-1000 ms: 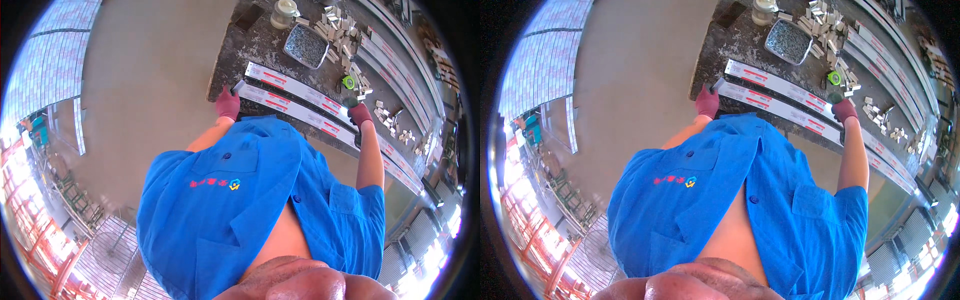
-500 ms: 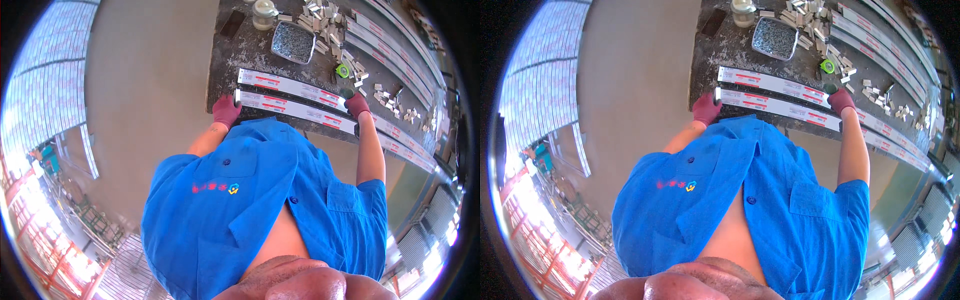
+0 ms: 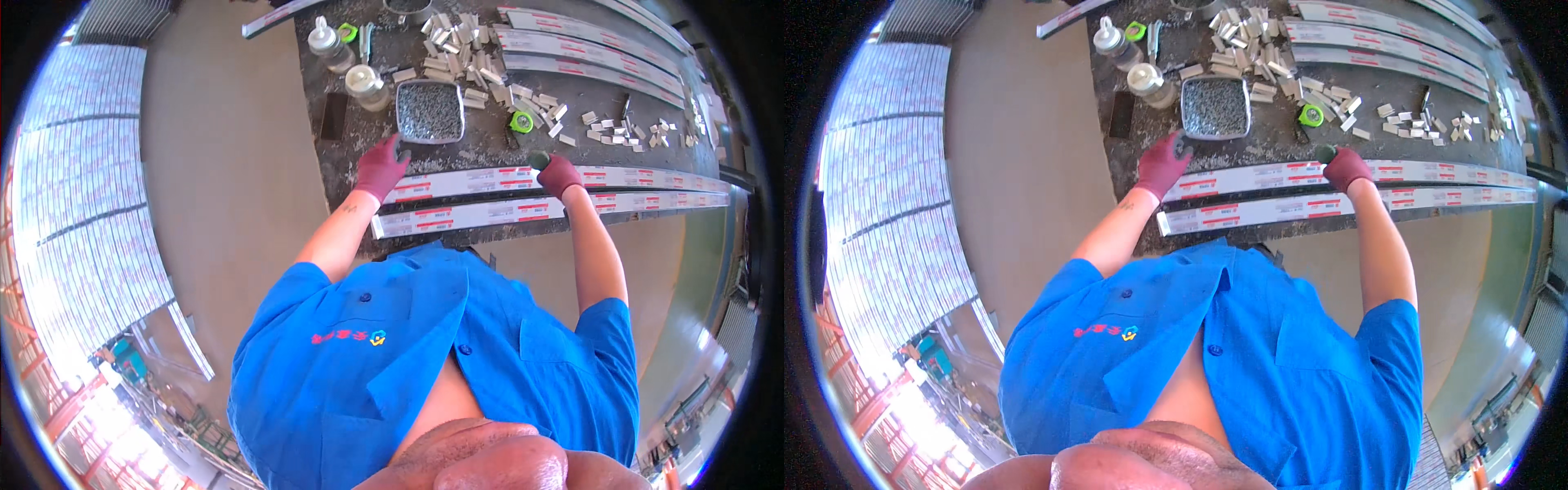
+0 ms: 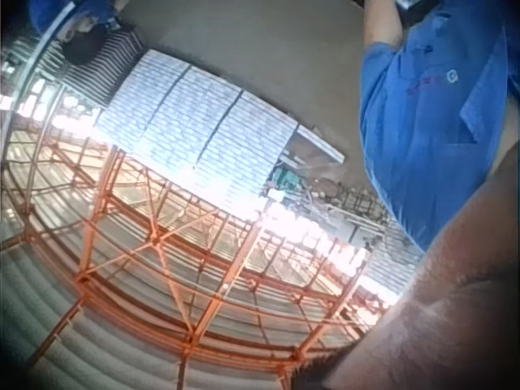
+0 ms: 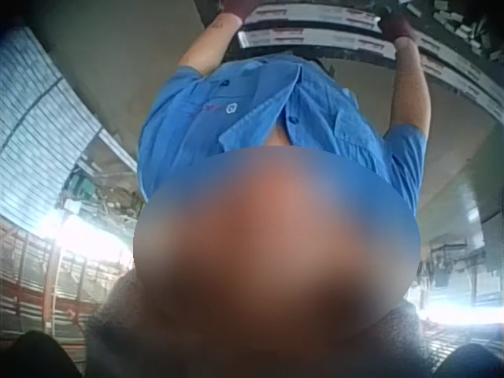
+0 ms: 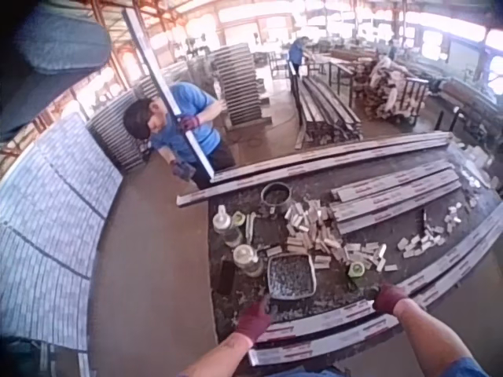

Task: Assembling metal profiles by drilling and securing them with screws.

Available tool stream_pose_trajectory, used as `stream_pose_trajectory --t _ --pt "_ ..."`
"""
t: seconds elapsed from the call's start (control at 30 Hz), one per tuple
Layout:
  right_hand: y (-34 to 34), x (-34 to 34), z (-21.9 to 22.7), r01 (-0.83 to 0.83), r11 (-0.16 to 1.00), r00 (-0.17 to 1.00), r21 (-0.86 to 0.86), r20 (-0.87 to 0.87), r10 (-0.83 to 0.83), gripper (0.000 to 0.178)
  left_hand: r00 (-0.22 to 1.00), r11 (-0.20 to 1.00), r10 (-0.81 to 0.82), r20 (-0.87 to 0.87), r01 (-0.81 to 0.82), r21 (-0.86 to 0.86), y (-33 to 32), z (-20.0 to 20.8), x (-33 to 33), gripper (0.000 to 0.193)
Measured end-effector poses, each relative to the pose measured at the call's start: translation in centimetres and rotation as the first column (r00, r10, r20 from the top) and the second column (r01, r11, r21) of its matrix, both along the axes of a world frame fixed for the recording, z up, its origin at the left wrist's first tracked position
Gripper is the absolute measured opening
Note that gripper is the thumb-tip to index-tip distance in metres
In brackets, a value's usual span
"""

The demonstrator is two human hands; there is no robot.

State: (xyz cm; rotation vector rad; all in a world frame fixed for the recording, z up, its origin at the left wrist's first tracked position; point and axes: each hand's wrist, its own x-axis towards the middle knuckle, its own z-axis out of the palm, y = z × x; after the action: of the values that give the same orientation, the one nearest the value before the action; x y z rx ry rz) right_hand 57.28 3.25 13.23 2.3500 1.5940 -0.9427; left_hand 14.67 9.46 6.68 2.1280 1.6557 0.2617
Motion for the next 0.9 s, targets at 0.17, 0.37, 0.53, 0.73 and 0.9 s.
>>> stream_pose_trajectory --t 0.17,0.37,0.53,0.73,0.9 --pt "0.3 1.9 -3.3 -0.085 0.99 0.99 -0.109 0.101 0.096 0.036 0.906 0.937 -0.276 -0.32 0.18 -0.298 9.1 -1.7 5.7 0.088" --pt "0.4 0.7 -0.2 0.029 0.993 0.997 -0.117 0.075 -0.02 0.037 0.85 0.92 -0.31 -0.426 0.155 -0.361 10.4 -3.4 10.4 0.069" --pt "0.0 0.9 1.3 0.06 0.992 0.997 -0.11 0.044 -0.055 0.041 0.953 0.953 -0.187 -0.237 0.117 -0.279 10.2 -8.2 9.8 0.042" --pt "-1.0 1.1 1.0 0.045 0.992 0.998 -0.12 0.052 -0.039 0.04 0.959 0.963 -0.215 -0.187 0.176 -0.202 10.5 -5.7 10.0 0.033" --pt "0.5 0.4 1.4 -0.037 0.992 0.996 -0.121 0.08 0.047 0.038 0.978 0.989 -0.133 -0.162 0.119 -0.092 11.1 -2.6 9.3 0.031"
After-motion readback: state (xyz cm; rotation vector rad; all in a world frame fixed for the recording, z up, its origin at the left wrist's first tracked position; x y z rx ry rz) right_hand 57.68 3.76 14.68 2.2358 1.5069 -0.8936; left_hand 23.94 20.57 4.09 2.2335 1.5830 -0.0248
